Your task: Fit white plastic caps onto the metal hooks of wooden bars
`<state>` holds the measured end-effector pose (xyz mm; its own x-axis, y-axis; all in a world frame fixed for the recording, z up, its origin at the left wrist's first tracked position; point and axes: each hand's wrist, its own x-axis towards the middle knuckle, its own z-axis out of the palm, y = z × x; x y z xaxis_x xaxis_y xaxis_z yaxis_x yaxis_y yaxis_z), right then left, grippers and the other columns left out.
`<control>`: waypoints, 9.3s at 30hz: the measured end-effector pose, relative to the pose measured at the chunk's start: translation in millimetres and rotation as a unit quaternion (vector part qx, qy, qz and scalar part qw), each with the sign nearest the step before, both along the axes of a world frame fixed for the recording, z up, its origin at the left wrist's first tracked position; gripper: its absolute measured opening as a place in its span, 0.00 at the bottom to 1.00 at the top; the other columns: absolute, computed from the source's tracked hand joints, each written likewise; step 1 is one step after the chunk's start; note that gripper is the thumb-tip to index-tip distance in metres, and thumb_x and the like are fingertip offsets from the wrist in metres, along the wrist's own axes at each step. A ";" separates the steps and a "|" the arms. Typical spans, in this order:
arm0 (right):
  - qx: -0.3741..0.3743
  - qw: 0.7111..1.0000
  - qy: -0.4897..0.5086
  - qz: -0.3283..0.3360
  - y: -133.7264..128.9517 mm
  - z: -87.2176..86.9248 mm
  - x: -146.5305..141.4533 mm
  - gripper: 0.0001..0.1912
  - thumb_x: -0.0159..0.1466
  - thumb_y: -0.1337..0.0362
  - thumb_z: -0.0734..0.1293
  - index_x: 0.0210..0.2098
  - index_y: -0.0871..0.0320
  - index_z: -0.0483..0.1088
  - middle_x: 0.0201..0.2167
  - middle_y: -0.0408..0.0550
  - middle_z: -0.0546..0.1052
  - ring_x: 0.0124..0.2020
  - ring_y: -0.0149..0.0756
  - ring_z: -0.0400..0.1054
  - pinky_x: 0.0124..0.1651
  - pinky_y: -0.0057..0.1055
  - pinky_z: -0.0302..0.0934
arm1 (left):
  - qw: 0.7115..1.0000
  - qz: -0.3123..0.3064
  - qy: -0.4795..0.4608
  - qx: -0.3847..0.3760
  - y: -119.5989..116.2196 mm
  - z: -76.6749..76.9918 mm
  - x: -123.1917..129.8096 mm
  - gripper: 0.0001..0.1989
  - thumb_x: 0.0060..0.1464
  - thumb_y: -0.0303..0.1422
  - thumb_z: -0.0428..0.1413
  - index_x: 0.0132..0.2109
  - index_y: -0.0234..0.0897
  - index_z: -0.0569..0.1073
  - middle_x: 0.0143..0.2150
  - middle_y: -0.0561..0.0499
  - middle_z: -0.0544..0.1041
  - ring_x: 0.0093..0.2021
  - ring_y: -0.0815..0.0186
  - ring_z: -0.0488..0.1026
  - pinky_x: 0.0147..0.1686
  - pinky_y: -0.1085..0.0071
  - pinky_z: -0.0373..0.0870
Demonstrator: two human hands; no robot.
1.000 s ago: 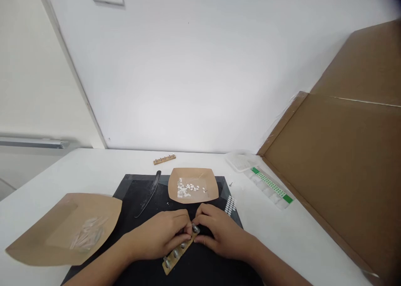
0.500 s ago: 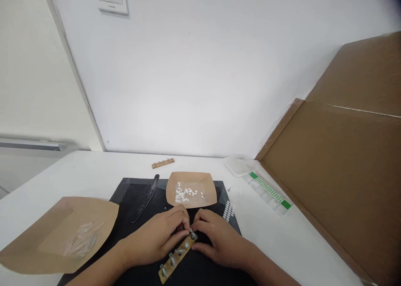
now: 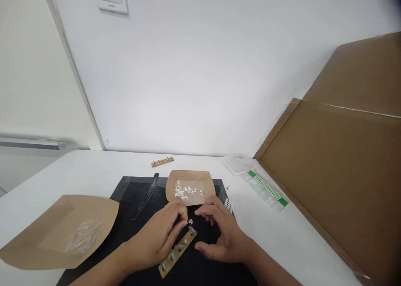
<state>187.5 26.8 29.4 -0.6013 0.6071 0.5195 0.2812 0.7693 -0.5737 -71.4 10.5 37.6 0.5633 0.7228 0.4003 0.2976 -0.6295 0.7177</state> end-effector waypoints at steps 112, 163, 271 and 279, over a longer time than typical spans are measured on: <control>-0.184 0.979 0.002 -0.089 -28.4 4.5 -30.4 0.19 0.80 0.58 0.55 0.32 0.54 0.61 0.27 0.39 0.65 0.27 0.31 0.60 0.32 0.30 0.52 | 0.978 0.092 -0.177 -0.059 -3.4 -11.0 25.0 0.06 0.57 0.22 0.64 0.38 0.35 0.85 0.31 0.50 0.77 0.24 0.73 0.73 0.19 0.84 0.68; -0.328 0.943 0.046 -0.042 -34.9 11.3 -30.5 0.21 0.80 0.52 0.57 0.34 0.55 0.66 0.27 0.40 0.68 0.28 0.31 0.61 0.32 0.29 0.57 | 0.961 0.130 -0.192 -0.152 -15.5 4.2 27.7 0.10 0.53 0.22 0.63 0.26 0.34 0.75 0.26 0.53 0.74 0.22 0.73 0.72 0.18 0.80 0.68; -0.132 0.990 0.042 0.001 -23.4 0.7 -18.9 0.17 0.80 0.59 0.58 0.37 0.56 0.69 0.25 0.40 0.71 0.27 0.31 0.66 0.35 0.28 0.61 | 0.981 0.018 -0.104 0.164 -3.2 -3.5 16.3 0.11 0.65 0.21 0.58 0.50 0.38 0.78 0.36 0.49 0.78 0.31 0.69 0.76 0.28 0.79 0.72; -0.147 0.987 0.054 -0.029 -29.1 2.6 -23.7 0.15 0.79 0.61 0.59 0.38 0.57 0.71 0.25 0.40 0.70 0.26 0.30 0.65 0.34 0.28 0.58 | 0.980 0.048 -0.146 0.125 -6.8 -7.3 20.2 0.11 0.62 0.20 0.61 0.47 0.38 0.80 0.36 0.48 0.78 0.29 0.69 0.76 0.23 0.79 0.70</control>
<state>163.8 -2.3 32.0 -0.5126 0.7726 0.3745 0.2452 0.5498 -0.7985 -51.2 3.7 30.3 0.3319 0.6256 0.7060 0.1689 -0.7758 0.6080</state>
